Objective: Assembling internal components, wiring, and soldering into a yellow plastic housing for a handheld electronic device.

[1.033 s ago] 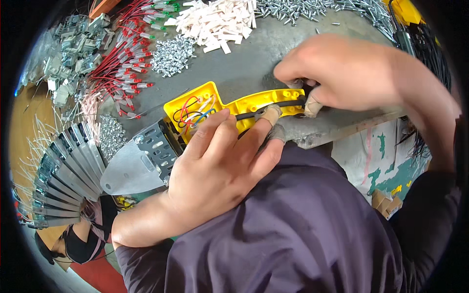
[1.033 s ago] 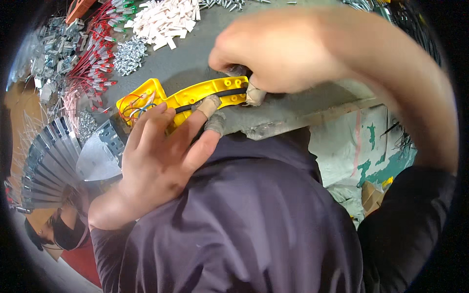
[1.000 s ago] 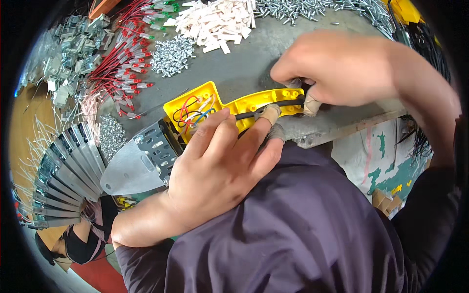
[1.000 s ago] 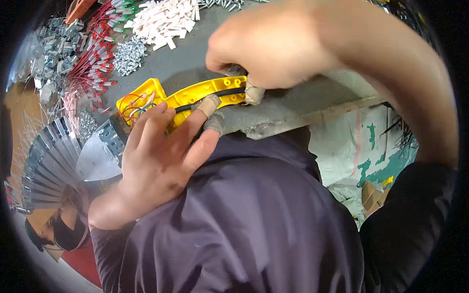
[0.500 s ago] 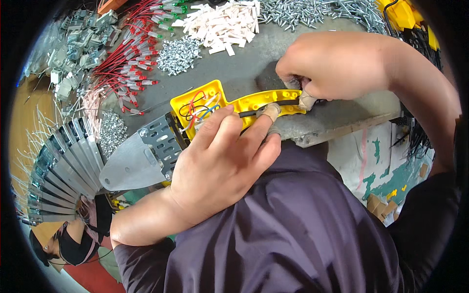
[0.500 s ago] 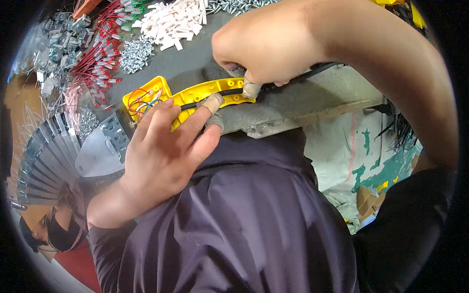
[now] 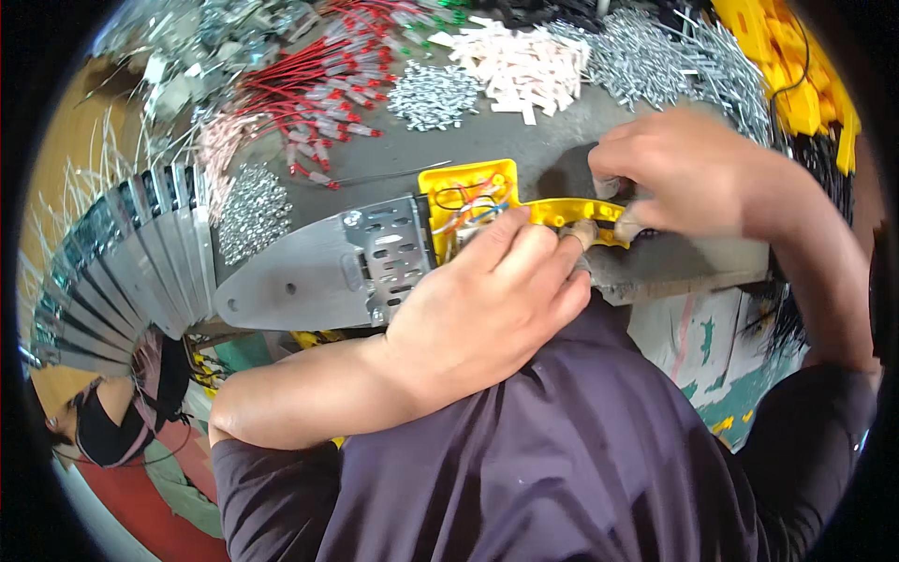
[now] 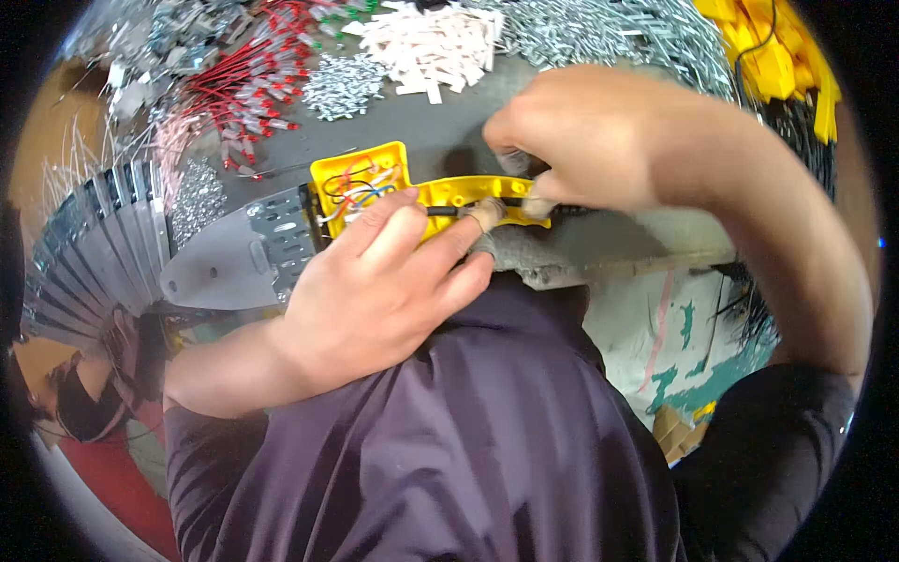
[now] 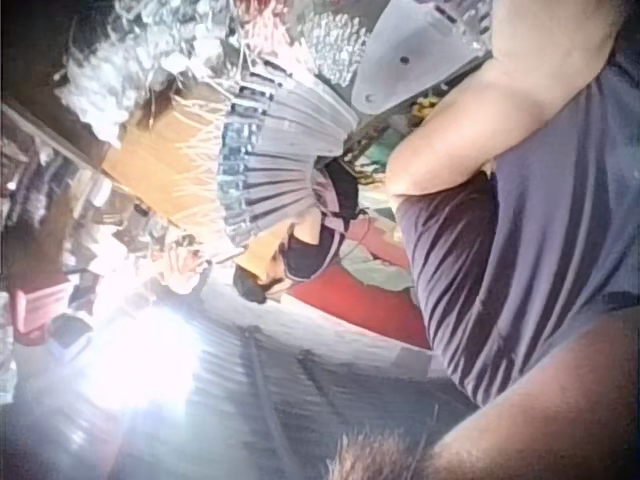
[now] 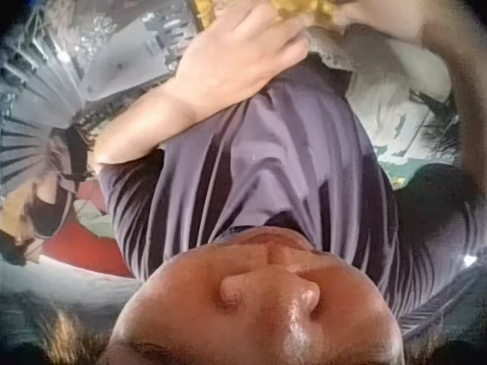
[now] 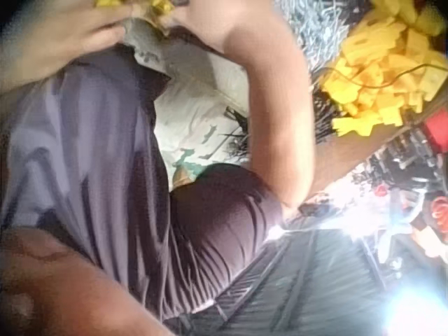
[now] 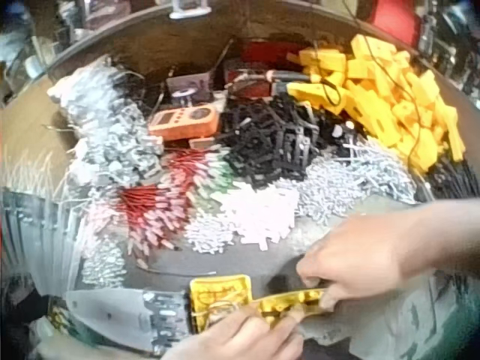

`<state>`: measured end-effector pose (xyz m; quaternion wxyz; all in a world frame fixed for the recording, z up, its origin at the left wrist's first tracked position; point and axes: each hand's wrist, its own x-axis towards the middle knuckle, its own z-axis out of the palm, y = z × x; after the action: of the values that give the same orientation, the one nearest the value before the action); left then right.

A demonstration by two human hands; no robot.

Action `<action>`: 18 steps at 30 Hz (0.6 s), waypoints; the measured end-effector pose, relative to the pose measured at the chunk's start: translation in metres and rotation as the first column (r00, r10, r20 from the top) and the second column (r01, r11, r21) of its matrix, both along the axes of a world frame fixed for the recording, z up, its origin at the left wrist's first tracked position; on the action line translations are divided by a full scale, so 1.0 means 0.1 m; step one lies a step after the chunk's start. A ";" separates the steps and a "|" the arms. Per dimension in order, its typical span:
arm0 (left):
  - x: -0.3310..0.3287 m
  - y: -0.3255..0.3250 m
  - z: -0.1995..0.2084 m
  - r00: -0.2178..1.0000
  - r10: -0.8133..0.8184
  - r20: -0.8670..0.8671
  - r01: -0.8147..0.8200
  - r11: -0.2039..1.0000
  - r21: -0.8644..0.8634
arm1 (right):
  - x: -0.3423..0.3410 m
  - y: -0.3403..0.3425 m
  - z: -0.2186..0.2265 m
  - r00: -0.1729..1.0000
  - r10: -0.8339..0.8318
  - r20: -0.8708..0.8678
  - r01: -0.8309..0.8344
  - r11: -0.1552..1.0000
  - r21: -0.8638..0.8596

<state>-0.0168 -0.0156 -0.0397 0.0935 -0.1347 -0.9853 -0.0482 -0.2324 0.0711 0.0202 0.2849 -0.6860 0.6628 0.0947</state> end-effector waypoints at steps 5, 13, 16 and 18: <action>0.05 0.00 -0.02 1.000 -0.014 0.010 0.014 1.000 0.004 | 0.44 0.13 -0.22 0.878 -0.037 0.478 0.281 0.848 -0.449; 0.11 -0.04 -0.01 1.000 -0.005 -0.018 0.005 1.000 0.020 | 0.58 0.07 -0.60 0.854 0.217 0.473 0.224 0.666 -0.711; 0.07 -0.06 0.00 0.999 0.016 -0.031 -0.014 0.999 0.043 | 0.57 -0.06 -0.50 0.865 0.231 0.445 0.183 0.682 -0.708; 0.08 -0.02 -0.02 0.999 0.037 -0.035 -0.034 0.996 0.077 | 0.57 -0.08 -0.59 0.851 0.224 0.474 0.237 0.643 -0.729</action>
<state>-0.0090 -0.0177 -0.0418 0.1174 -0.1143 -0.9831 -0.0819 -0.1756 0.0635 -0.0383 0.1374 -0.7368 0.5376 -0.3864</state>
